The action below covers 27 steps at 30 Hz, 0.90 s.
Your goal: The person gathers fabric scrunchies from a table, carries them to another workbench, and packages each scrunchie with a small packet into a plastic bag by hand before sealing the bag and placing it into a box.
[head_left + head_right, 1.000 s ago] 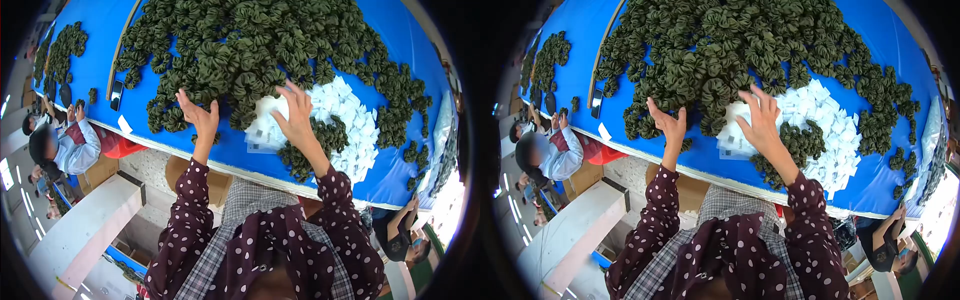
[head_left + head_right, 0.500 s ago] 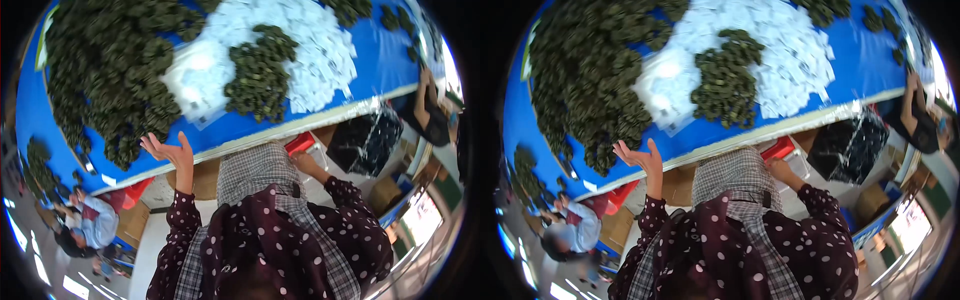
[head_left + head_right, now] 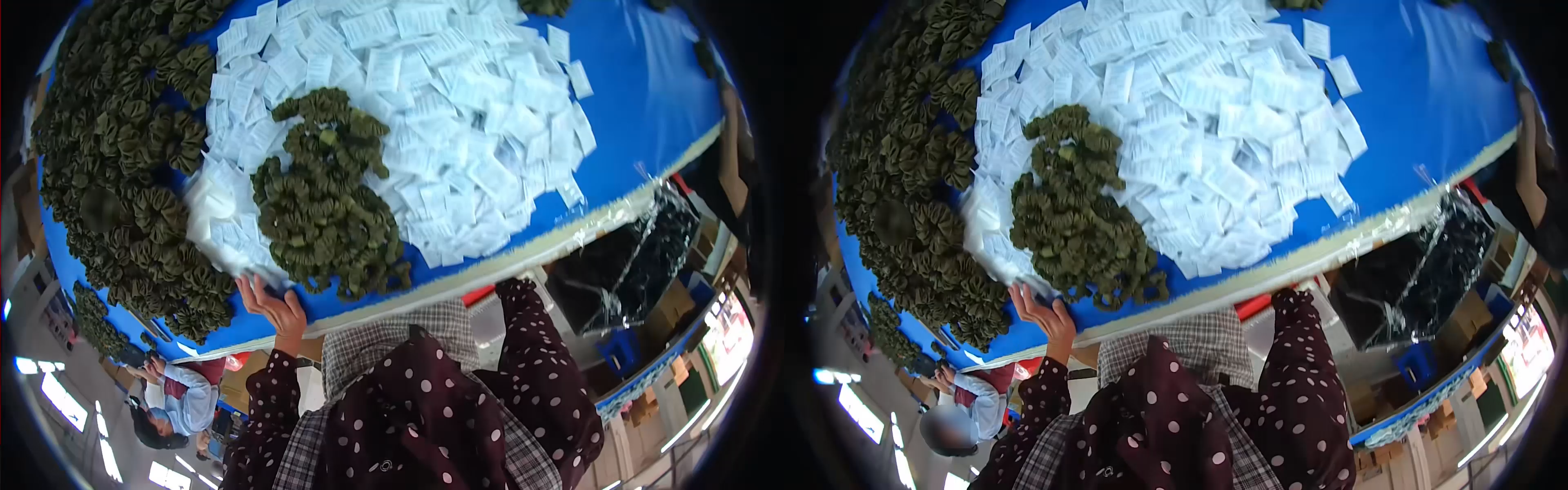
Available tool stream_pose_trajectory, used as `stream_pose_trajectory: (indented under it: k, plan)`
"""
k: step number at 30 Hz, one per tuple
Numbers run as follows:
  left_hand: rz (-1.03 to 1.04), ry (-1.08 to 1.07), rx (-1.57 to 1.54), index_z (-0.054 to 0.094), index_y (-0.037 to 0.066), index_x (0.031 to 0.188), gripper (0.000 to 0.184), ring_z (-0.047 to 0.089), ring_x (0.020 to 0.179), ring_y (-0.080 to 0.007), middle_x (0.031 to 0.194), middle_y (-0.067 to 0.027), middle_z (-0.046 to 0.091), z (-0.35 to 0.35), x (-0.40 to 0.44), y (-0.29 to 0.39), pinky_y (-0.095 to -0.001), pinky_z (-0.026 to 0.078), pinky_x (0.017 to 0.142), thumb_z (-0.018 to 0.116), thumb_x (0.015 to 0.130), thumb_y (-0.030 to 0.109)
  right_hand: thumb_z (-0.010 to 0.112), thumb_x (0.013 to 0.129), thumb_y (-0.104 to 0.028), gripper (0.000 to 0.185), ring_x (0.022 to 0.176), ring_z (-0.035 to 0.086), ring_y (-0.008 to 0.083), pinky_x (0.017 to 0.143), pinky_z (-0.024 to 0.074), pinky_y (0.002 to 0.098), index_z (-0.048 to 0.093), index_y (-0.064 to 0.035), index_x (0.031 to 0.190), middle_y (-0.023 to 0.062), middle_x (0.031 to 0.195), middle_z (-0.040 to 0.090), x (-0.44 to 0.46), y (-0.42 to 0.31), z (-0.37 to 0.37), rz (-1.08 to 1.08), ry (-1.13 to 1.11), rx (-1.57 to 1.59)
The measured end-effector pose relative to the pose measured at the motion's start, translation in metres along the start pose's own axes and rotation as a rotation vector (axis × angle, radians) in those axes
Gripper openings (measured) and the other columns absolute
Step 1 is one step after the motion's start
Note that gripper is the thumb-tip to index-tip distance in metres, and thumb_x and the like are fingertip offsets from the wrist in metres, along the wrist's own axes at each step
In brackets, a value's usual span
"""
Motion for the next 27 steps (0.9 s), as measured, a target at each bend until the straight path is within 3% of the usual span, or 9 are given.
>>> stream_pose_trajectory:
  k: [6, 13, 18, 27]
  plan:
    - [-0.022, -0.053, 0.025, 0.032, 0.002, 0.152, 0.062, 0.026, 0.145, -0.0519, 0.160, -0.0272, 0.025, -0.002, 0.000, 0.001, -0.0590, 0.019, 0.117, 0.045, 0.103, 0.037, 0.062, 0.092, -0.022, 0.022, 0.088, 0.068, 0.0329, 0.078, 0.0522, 0.0432, 0.067, -0.0045, 0.104, 0.0140, 0.101, 0.070, 0.010, -0.044, -0.014, -0.087, 0.076, 0.062]
    - [-0.032, -0.034, -0.044, 0.033, 0.003, 0.152, 0.062, 0.027, 0.146, -0.0492, 0.160, -0.0261, 0.028, -0.002, -0.006, -0.007, -0.0586, 0.019, 0.117, 0.043, 0.104, 0.042, 0.063, 0.092, -0.021, 0.022, 0.090, 0.068, 0.0320, 0.080, 0.0521, 0.0417, 0.067, -0.0042, 0.107, 0.0130, 0.104, 0.071, 0.000, -0.183, -0.028, -0.425, 0.086, 0.092]
    - [-0.058, 0.036, -0.116, 0.042, 0.006, 0.147, 0.061, 0.030, 0.148, -0.0437, 0.159, -0.0223, 0.033, -0.002, -0.012, -0.013, -0.0555, 0.016, 0.120, 0.046, 0.103, 0.047, 0.063, 0.093, -0.020, 0.023, 0.091, 0.068, 0.0313, 0.082, 0.0521, 0.0406, 0.068, -0.0040, 0.109, 0.0123, 0.107, 0.071, 0.014, -0.251, -0.015, -0.542, 0.063, -0.032]
    - [-0.069, 0.117, -0.099, 0.040, 0.007, 0.150, 0.064, 0.026, 0.151, -0.0378, 0.158, -0.0185, 0.034, -0.006, -0.013, -0.015, -0.0521, 0.015, 0.121, 0.045, 0.104, 0.051, 0.064, 0.093, -0.019, 0.024, 0.094, 0.068, 0.0300, 0.085, 0.0519, 0.0387, 0.069, -0.0037, 0.112, 0.0110, 0.111, 0.071, 0.046, -0.267, -0.034, -0.666, 0.122, -0.213]
Point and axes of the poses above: each hand's wrist, its own x-axis towards the middle knuckle, its own z-axis out of the palm, y = z × x, the point moved 5 cm from there along x, towards the middle knuckle
